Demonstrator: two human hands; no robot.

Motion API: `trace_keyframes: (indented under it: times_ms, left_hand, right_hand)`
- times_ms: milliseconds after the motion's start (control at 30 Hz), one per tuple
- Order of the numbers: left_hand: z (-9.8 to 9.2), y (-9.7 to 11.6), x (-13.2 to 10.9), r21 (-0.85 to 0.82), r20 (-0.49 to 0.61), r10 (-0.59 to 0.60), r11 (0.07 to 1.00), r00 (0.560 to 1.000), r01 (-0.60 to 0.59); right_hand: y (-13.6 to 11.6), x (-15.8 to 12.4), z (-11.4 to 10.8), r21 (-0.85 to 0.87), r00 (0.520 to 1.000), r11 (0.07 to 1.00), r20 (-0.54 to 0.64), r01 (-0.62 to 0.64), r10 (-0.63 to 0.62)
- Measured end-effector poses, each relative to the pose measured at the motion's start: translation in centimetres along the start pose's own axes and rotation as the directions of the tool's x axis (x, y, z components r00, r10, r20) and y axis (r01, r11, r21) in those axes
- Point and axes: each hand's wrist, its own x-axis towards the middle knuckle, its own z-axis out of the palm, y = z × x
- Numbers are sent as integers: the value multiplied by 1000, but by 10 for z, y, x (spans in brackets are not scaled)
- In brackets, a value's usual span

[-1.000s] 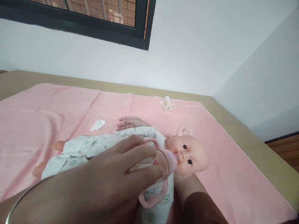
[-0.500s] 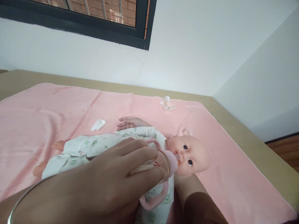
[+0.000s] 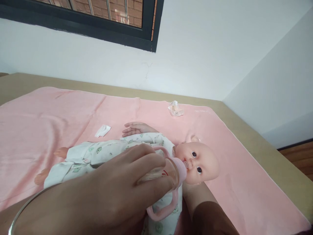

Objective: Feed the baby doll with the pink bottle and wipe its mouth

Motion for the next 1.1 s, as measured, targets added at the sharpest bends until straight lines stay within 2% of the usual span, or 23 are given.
trace_keyframes:
  times_ms: [167, 333, 500, 933, 1100]
  left_hand:
    - [0, 1, -2, 60, -15, 9, 998, 1000, -8]
    - [0, 0, -1, 51, 5, 20, 999, 1000, -20]
    - [0, 0, -1, 76, -24, 19, 997, 1000, -17]
    - [0, 1, 0, 54, -3, 9, 999, 1000, -9]
    - [-1, 1, -1, 18, 13, 12, 1000, 1000, -13]
  right_hand:
    - [-1, 1, -1, 1, 1000, 1000, 10, -9, 9]
    - [1, 2, -2, 8, 1000, 1000, 22, 0, 0]
    - [3, 2, -3, 6, 1000, 1000, 24, 11, -11]
    - [0, 0, 0, 15, 1000, 1000, 3, 3, -3]
    - [-4, 0, 7, 26, 1000, 1000, -27, -13, 14]
